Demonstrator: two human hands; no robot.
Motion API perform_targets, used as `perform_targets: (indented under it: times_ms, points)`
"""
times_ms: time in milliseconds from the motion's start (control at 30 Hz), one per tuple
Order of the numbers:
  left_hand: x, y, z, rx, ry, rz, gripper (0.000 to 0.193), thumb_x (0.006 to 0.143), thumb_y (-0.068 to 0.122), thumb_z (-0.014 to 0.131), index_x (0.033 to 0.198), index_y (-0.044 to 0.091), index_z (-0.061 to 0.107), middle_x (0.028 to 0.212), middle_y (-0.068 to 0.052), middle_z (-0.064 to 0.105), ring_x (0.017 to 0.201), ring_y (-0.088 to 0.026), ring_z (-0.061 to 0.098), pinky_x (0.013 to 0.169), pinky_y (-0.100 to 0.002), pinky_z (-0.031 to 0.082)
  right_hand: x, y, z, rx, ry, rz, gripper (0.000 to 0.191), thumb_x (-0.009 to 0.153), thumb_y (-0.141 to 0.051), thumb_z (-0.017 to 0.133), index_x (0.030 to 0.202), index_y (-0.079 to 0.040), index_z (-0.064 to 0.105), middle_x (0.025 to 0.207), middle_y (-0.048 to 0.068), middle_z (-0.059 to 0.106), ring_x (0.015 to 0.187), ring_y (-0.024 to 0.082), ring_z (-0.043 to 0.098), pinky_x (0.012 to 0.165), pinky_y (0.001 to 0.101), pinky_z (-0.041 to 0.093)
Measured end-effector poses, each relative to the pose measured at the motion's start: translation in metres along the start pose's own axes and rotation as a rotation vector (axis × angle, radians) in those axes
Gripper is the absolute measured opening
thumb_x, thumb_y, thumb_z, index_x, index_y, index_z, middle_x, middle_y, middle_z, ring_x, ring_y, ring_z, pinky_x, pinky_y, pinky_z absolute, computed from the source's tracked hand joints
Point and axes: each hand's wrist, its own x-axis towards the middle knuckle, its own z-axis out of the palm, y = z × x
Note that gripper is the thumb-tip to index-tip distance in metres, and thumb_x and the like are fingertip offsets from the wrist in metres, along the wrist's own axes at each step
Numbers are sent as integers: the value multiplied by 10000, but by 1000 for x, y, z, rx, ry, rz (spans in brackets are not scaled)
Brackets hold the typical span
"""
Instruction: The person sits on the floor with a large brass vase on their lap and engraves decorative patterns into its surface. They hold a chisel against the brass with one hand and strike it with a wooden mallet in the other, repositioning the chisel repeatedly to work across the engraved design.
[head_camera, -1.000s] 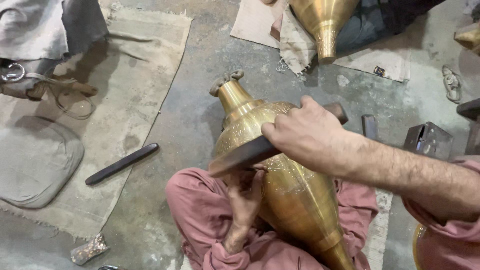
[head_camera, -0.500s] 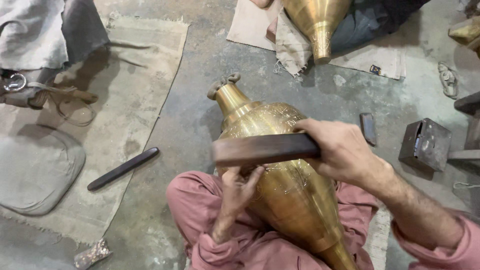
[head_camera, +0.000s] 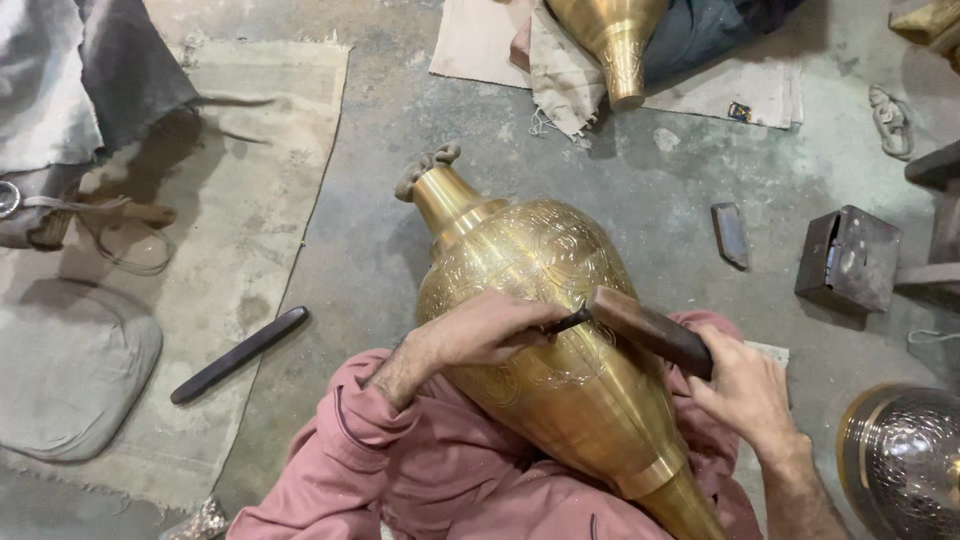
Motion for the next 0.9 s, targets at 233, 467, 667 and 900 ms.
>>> perform_targets:
  times_ms: [233,467,667,900]
  points:
    - [0,-7,-7,-26,-43,122,547,862,-33,672,1363,174,602,1044,-57,767,958,-292,754,811,-401,591,8,-29,-9,113,246,-230,353,748,-185,845,1058,-73,718,839,62,758,773,213,724,759,443,551]
    - [-12,3,4,-116,136,33,531,905,15,714,1405,140,585,1137,-110,758,1010,-281,759,859,-380,601,33,-49,-29,-48,192,-435,381,748,-119,784,1116,-86,693,878,61,740,860,293,714,857,478,551]
    - [-32,8,29,-196,383,-75,392,963,5,712,1339,61,618,1101,-136,771,1018,-244,787,860,-348,625,57,-70,-66,33,-13,-286,456,749,-125,806,1174,-98,641,863,137,685,834,349,684,741,472,549]
    - [-41,12,70,-140,681,-245,362,919,-12,708,1272,1,627,1092,-131,784,950,-213,796,809,-322,655,88,-118,-105,-182,-193,-388,353,789,-135,738,1107,-131,587,846,35,697,813,241,719,753,408,547]
